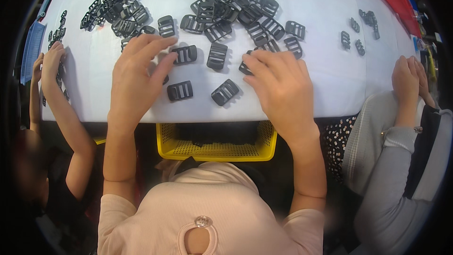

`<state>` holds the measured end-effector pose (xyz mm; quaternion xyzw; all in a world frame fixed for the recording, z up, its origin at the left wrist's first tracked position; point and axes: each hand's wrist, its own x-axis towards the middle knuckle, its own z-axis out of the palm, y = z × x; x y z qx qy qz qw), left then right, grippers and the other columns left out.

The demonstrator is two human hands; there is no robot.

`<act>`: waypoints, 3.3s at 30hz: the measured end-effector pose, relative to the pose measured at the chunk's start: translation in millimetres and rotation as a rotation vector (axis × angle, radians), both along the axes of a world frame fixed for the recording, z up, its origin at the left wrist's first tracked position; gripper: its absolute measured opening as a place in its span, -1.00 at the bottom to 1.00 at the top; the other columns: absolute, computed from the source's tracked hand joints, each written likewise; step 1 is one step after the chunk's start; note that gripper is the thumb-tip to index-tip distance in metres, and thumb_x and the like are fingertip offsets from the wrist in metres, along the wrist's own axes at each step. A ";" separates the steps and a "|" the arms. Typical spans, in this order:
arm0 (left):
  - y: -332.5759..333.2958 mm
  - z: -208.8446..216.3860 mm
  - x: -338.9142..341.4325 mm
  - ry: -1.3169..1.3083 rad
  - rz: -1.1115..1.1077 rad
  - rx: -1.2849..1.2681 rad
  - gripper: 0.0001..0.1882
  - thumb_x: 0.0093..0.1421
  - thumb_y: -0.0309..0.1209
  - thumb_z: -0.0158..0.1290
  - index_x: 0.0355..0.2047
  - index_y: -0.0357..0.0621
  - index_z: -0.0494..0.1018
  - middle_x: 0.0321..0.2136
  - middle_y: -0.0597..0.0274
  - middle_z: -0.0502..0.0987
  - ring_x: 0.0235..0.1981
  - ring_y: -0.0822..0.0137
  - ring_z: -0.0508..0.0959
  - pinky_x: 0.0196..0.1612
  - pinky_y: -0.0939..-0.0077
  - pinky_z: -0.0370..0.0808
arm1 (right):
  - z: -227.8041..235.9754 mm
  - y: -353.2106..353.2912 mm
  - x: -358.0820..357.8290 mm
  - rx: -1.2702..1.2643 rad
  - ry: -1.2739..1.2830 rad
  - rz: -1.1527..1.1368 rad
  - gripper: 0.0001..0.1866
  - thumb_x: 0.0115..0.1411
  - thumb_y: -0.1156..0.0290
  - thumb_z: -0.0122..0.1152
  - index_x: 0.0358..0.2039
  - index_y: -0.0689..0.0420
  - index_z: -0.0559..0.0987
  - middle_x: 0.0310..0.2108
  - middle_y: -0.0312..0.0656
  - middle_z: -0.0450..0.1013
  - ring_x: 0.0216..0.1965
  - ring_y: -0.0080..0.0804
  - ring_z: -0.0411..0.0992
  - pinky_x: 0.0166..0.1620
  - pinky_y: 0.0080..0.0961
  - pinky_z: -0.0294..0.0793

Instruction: The person sorts small black plastic buckles on a white table, picking them up and placing them into a yellow basket. The person repeatedly handles the buckles, organizing them into piles and transferring them to the basket.

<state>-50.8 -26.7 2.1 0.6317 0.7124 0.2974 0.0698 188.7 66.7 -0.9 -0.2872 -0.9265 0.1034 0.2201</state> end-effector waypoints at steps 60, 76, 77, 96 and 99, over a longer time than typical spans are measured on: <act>-75.1 -37.5 2.3 0.373 0.134 0.218 -0.66 0.18 -0.78 -0.03 -0.04 -0.36 0.48 -0.06 -0.02 0.52 0.02 -0.07 0.49 0.08 0.12 0.44 | -20.6 -37.9 57.8 -0.081 0.444 -0.153 -0.75 -0.05 0.58 0.39 -0.28 0.16 0.66 -0.54 -0.32 0.37 -0.62 -0.43 0.32 -0.58 -0.52 0.28; -85.6 -38.6 -8.8 0.374 0.044 0.189 -0.70 0.14 -0.78 -0.14 -0.17 -0.41 0.51 -0.15 -0.05 0.53 -0.11 -0.11 0.52 -0.04 0.02 0.49 | -18.7 -25.8 77.3 0.034 0.285 -0.534 -0.75 0.09 0.62 0.29 -0.16 0.27 0.62 -0.53 -0.21 0.47 -0.59 -0.40 0.42 -0.52 -0.55 0.40; -84.8 -37.3 -7.7 0.328 0.035 0.170 -0.70 0.13 -0.79 -0.14 -0.19 -0.41 0.51 -0.17 -0.05 0.52 -0.13 -0.10 0.52 -0.06 0.04 0.50 | -14.4 -27.8 75.0 -0.034 0.256 -0.582 -0.73 0.09 0.62 0.29 -0.14 0.28 0.61 -0.53 -0.22 0.47 -0.59 -0.42 0.42 -0.52 -0.56 0.40; 152.7 9.8 159.6 -0.157 -0.621 -0.207 -0.62 0.05 -0.46 0.28 -0.08 -0.17 0.57 -0.15 0.06 0.54 -0.18 0.09 0.53 -0.14 0.29 0.49 | -33.5 -12.0 87.5 0.116 0.219 -0.451 -0.77 -0.02 0.57 0.28 -0.28 0.14 0.62 -0.55 -0.28 0.36 -0.55 -0.37 0.38 -0.45 -0.46 0.44; 154.5 0.3 164.5 -0.117 -0.659 -0.164 -0.61 0.01 -0.44 0.30 -0.10 -0.16 0.57 -0.17 0.09 0.54 -0.18 0.09 0.52 -0.14 0.28 0.50 | -23.2 35.4 133.8 0.150 0.090 -0.272 -0.86 0.01 0.49 0.24 -0.35 0.14 0.58 -0.47 -0.28 0.41 -0.44 -0.41 0.45 -0.36 -0.48 0.51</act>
